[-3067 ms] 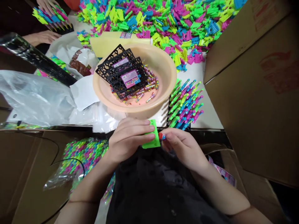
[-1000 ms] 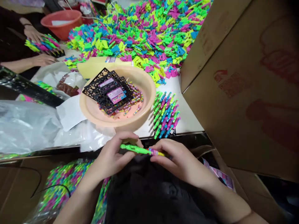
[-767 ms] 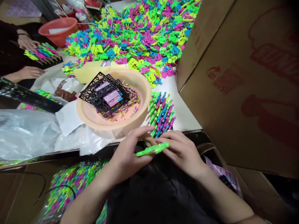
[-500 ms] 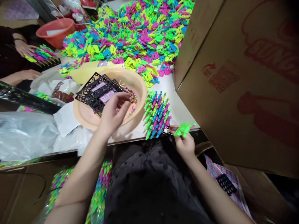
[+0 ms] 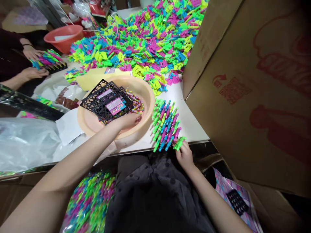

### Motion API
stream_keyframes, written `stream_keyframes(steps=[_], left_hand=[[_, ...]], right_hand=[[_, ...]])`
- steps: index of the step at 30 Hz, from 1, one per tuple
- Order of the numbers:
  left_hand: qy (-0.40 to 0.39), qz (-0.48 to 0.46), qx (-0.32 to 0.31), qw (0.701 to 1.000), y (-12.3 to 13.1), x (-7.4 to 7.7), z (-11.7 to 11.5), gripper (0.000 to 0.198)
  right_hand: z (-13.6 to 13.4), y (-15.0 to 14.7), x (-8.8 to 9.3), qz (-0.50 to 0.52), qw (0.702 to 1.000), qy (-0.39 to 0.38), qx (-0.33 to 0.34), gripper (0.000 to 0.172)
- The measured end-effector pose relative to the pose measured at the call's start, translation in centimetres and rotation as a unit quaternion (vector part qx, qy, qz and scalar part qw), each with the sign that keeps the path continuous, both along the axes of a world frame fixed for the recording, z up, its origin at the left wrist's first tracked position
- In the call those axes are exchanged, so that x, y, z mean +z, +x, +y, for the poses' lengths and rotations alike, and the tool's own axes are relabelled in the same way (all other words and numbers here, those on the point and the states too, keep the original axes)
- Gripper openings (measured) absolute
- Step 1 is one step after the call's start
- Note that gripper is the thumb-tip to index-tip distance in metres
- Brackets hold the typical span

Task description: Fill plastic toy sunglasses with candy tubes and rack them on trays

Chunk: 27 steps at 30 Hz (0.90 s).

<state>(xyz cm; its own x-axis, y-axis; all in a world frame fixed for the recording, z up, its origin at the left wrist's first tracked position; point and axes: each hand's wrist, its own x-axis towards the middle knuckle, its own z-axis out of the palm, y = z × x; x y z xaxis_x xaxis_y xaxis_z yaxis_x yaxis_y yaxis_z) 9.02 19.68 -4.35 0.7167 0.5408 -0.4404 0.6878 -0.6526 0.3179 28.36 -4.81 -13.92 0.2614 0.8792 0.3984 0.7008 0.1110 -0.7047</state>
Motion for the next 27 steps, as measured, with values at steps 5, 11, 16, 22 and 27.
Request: stream_keyframes(steps=[5, 11, 16, 22, 27], left_hand=[[0.001, -0.015, 0.008, 1.0, -0.7, -0.5, -0.2, 0.023], [0.076, -0.096, 0.069, 0.99, -0.5, 1.6, 0.0, 0.025], [0.099, -0.272, 0.191, 0.938, -1.3, 3.8, -2.1, 0.035], [-0.068, -0.472, 0.311, 0.822, -3.0, 3.8, -5.7, 0.041], [-0.121, -0.565, 0.346, 0.739, -5.4, 4.8, -9.3, 0.046]], right_hand=[[0.3, -0.1, -0.8, -0.014, 1.0, -0.005, 0.003, 0.022], [0.3, 0.1, -0.2, -0.042, 0.999, 0.014, 0.007, 0.024], [1.2, 0.0, 1.0, -0.025, 0.998, 0.053, 0.015, 0.03], [1.1, 1.0, 2.8, -0.003, 0.997, 0.062, 0.034, 0.028], [4.4, 5.6, 5.3, 0.035, 0.993, 0.032, -0.106, 0.028]])
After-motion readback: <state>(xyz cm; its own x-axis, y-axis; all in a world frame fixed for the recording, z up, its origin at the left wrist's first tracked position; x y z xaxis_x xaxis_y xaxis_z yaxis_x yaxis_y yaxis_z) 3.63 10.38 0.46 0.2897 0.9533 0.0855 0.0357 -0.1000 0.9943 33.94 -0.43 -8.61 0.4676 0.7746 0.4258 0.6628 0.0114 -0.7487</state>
